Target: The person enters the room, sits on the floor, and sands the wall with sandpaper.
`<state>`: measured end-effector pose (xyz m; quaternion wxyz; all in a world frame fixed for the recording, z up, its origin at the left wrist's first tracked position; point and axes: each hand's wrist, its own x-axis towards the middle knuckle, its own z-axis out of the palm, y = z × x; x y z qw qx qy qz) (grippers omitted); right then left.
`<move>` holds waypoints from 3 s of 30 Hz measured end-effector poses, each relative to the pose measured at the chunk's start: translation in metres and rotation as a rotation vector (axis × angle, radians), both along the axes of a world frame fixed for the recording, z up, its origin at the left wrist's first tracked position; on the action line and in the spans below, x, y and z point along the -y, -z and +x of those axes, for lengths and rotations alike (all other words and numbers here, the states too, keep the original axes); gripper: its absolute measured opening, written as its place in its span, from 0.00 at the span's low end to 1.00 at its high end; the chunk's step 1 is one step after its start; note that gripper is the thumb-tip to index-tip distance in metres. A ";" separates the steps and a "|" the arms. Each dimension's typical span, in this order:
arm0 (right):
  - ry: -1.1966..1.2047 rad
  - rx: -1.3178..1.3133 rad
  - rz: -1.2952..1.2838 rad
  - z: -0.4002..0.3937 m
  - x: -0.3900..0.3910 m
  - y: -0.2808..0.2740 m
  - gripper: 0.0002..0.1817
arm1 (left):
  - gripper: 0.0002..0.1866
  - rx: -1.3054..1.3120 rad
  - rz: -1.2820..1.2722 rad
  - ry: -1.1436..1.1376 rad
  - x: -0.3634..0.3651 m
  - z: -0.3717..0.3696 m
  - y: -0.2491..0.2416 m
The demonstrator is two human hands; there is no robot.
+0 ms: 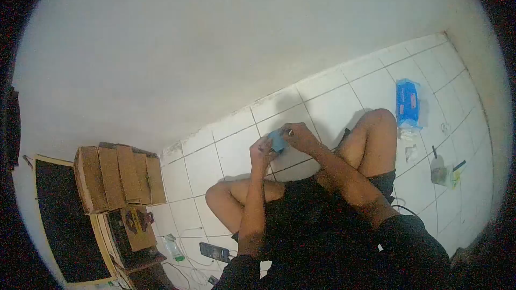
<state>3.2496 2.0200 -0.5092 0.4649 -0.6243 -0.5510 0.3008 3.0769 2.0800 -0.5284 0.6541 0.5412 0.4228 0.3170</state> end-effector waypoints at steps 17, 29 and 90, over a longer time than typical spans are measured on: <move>0.043 0.169 0.017 0.008 -0.003 0.010 0.09 | 0.14 0.061 -0.095 -0.065 -0.002 -0.003 -0.013; 0.195 0.238 -0.033 0.007 -0.003 0.018 0.11 | 0.13 0.000 0.053 0.006 -0.003 -0.003 -0.002; -0.348 -0.846 -0.377 0.001 0.000 -0.004 0.22 | 0.11 0.025 0.315 -0.108 -0.011 0.000 0.004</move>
